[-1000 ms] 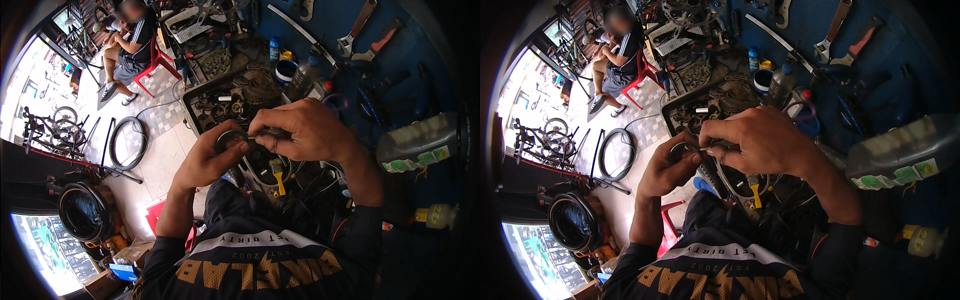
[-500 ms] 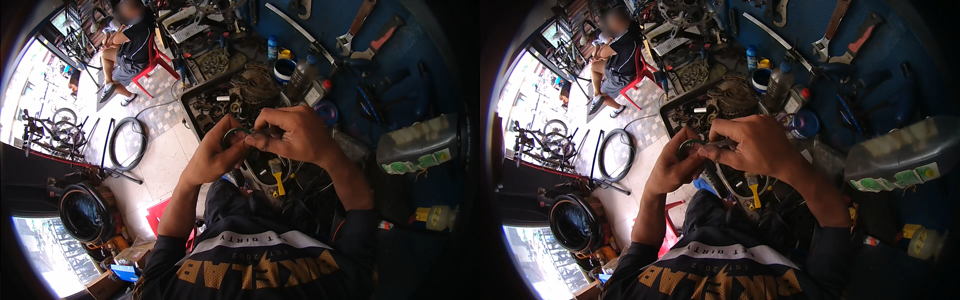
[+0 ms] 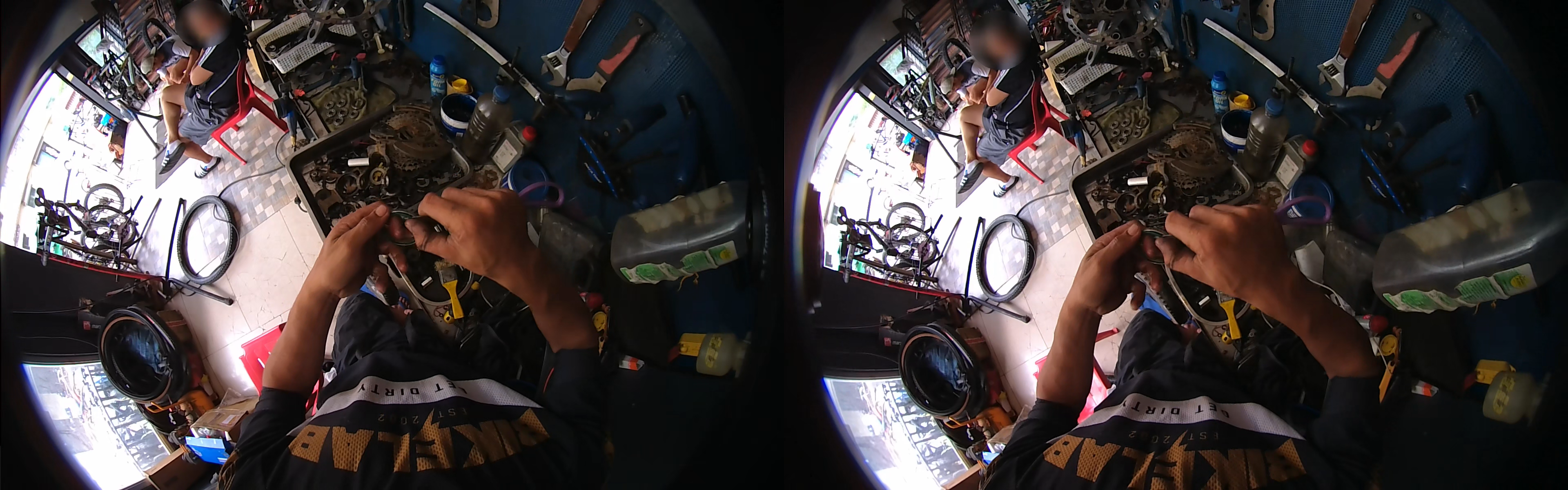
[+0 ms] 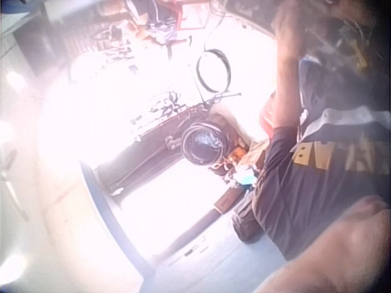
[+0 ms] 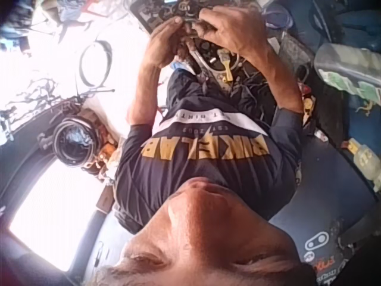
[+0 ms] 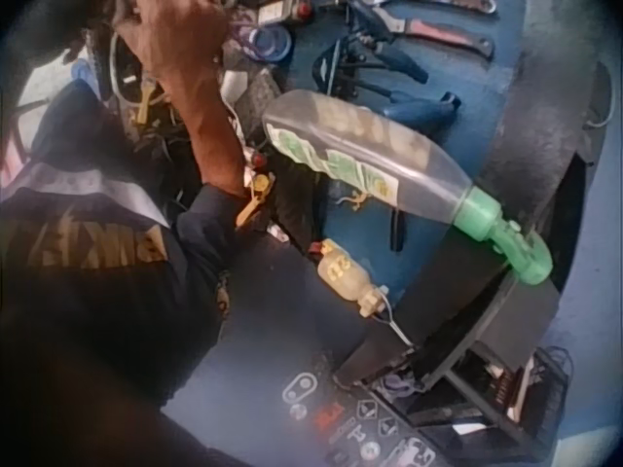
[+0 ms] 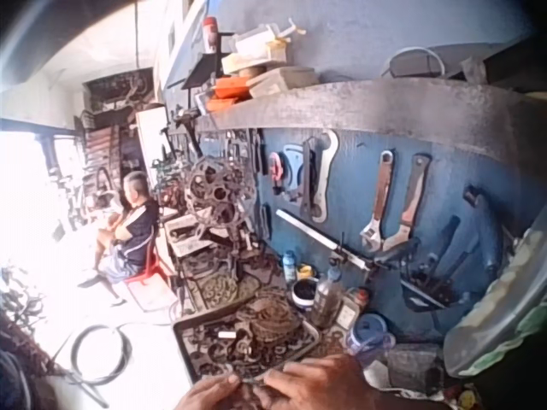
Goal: The person works at a cluttered workbench in a bicycle repair shop, using a yellow-handled tool to clean and adjust small bicycle components in a metal tray. They handle a circular metal part and a thin wire, manipulating them with both hands while another person works on a bicycle in the background.
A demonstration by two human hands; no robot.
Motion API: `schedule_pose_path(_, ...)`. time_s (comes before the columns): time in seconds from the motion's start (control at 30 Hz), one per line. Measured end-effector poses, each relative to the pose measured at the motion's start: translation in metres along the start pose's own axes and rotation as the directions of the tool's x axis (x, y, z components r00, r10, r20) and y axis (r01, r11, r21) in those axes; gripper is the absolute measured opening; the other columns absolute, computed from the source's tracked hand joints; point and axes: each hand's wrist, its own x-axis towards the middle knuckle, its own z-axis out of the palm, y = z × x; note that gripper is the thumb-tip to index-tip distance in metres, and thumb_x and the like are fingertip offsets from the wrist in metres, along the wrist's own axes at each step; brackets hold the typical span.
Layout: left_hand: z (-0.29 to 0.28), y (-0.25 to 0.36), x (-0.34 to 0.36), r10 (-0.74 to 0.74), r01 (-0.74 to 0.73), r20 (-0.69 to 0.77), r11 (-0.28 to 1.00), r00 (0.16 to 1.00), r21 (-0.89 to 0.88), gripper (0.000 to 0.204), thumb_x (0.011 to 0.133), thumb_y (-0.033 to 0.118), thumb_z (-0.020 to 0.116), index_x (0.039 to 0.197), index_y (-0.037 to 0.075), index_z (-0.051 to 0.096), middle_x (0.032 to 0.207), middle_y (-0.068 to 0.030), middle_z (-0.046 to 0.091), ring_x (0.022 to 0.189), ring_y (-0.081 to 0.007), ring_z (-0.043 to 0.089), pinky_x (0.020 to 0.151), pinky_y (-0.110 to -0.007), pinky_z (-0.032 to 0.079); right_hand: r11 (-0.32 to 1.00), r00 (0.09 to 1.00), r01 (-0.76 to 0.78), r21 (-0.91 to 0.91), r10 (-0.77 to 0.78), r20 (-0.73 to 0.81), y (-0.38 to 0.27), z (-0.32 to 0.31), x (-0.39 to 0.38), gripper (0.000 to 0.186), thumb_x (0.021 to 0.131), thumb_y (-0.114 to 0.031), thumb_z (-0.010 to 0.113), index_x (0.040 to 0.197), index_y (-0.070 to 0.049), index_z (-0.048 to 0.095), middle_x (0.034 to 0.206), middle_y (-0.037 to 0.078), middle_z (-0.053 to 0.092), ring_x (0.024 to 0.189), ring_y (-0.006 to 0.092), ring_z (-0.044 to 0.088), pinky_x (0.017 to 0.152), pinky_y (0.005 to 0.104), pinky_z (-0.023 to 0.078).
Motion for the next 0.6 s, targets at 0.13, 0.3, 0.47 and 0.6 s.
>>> schedule_pose_path(0.13,0.005,-0.014,0.006,-0.009,0.004,-0.142,0.999,0.99,-0.036,0.03,0.113,0.032,0.051,0.107,0.004,0.058,0.095,-0.015,0.069,0.075,-0.0304,0.076,0.05,-0.039,0.065,0.997,1.0,-0.005,-0.079,0.005,0.007,-0.008,0.003,-0.008,0.027,0.086,-0.035,0.083,0.081,-0.016,0.066,0.065,-0.001,0.059,0.06,0.0193,0.068,0.05,0.0349,0.051)
schedule_pose_path(0.3,0.003,-0.021,0.015,0.001,-0.017,-0.215,0.997,0.977,-0.071,0.032,0.113,0.032,0.049,0.108,0.002,0.058,0.094,-0.0174,0.07,0.08,-0.0316,0.077,0.058,-0.043,0.068,0.998,0.994,-0.022,-0.065,0.029,0.101,-0.012,0.004,-0.017,0.025,0.093,-0.04,0.078,0.093,-0.017,0.068,0.071,0.0,0.063,0.067,0.0226,0.072,0.055,0.0381,0.056)
schedule_pose_path(0.47,-0.001,-0.023,0.015,-0.074,0.039,-0.214,0.986,0.974,-0.163,0.033,0.114,0.033,0.047,0.109,0.003,0.058,0.099,-0.0193,0.071,0.083,-0.0325,0.077,0.058,-0.043,0.067,0.992,0.988,-0.113,0.055,0.106,0.113,-0.005,0.005,-0.022,0.026,0.093,-0.038,0.078,0.092,-0.015,0.068,0.073,0.003,0.066,0.067,0.0253,0.072,0.056,0.0394,0.056)
schedule_pose_path(0.6,-0.008,-0.028,0.017,-0.071,0.038,-0.205,0.986,0.976,-0.164,0.034,0.114,0.035,0.047,0.11,0.003,0.058,0.105,-0.02,0.071,0.086,-0.0334,0.077,0.059,-0.043,0.066,0.965,0.969,-0.223,0.137,0.204,0.142,0.004,0.002,-0.029,0.026,0.089,-0.034,0.084,0.089,-0.011,0.071,0.077,0.004,0.072,0.066,0.0254,0.072,0.057,0.0376,0.053)
